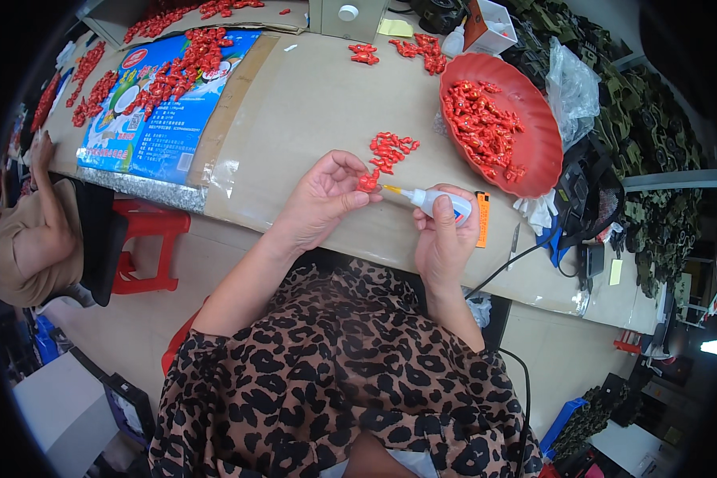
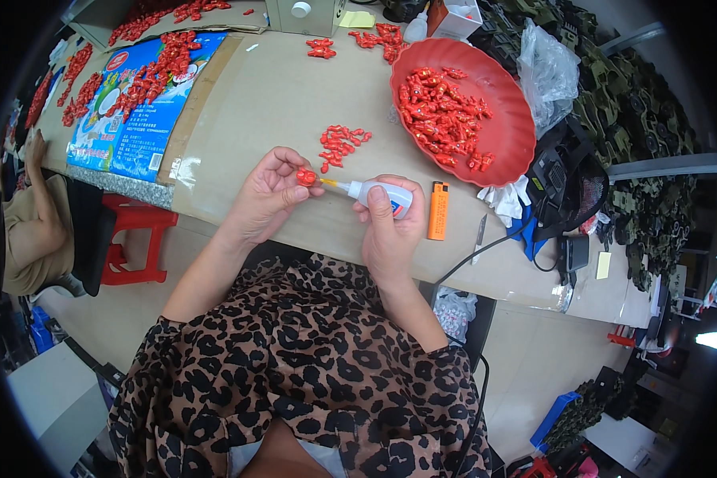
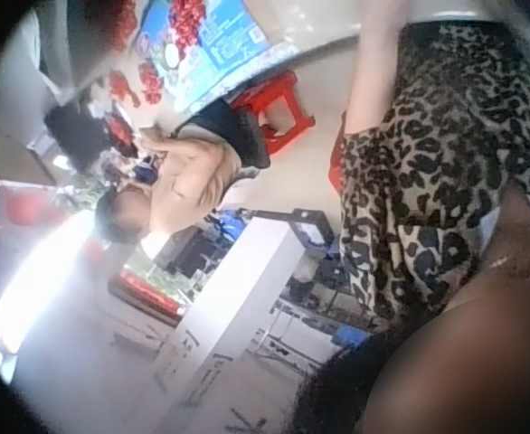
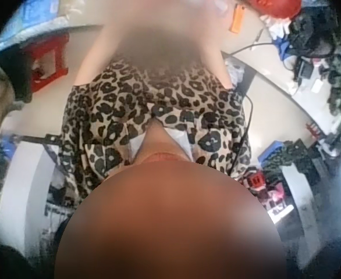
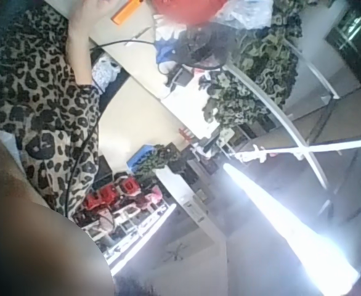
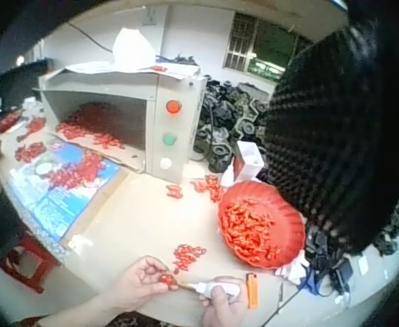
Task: The person retrieves small plastic parts from a heating chamber, applies glue to the components using a glue bottle, and joins the pieces together by hand.
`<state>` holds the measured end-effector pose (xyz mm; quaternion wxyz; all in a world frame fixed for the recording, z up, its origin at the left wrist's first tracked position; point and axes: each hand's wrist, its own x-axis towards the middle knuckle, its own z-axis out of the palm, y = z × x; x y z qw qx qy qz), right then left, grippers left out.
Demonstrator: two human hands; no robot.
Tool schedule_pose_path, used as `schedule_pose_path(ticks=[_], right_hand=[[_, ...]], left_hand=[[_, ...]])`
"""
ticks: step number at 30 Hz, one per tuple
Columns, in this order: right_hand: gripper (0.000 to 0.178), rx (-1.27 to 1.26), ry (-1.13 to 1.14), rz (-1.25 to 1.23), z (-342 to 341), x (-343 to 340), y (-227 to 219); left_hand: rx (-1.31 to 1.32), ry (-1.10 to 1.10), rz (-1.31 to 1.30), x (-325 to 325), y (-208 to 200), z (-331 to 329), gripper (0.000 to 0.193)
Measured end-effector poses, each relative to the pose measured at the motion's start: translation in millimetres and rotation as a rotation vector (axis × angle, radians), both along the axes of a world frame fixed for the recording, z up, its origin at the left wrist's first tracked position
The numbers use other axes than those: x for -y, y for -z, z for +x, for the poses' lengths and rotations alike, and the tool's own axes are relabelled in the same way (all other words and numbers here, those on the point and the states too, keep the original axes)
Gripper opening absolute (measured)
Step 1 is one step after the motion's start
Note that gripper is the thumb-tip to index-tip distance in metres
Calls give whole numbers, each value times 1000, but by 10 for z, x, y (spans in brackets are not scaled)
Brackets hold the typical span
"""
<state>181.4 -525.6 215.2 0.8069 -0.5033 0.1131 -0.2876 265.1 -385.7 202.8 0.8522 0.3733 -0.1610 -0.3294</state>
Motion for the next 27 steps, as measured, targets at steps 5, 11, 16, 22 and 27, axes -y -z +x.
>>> schedule_pose_path(ticks=[5,11,16,22,27], right_hand=[[19,-1,-16,13,-5,17,44],[19,38,-74,128,1,29,4],[28,-41,-192,337,42,124,-88],[35,-276,-152,-406,54,299,-151],[29,-318,-206,-236,145,287,-205]], left_hand=[[19,3,4,4,4,3,29],[15,-8,-10,3,15,6,27],[-103,22,-74,-35,34,31,21],[-188,11,-144,-76,44,55,17],[-233,14,-199,-90,49,53,16]])
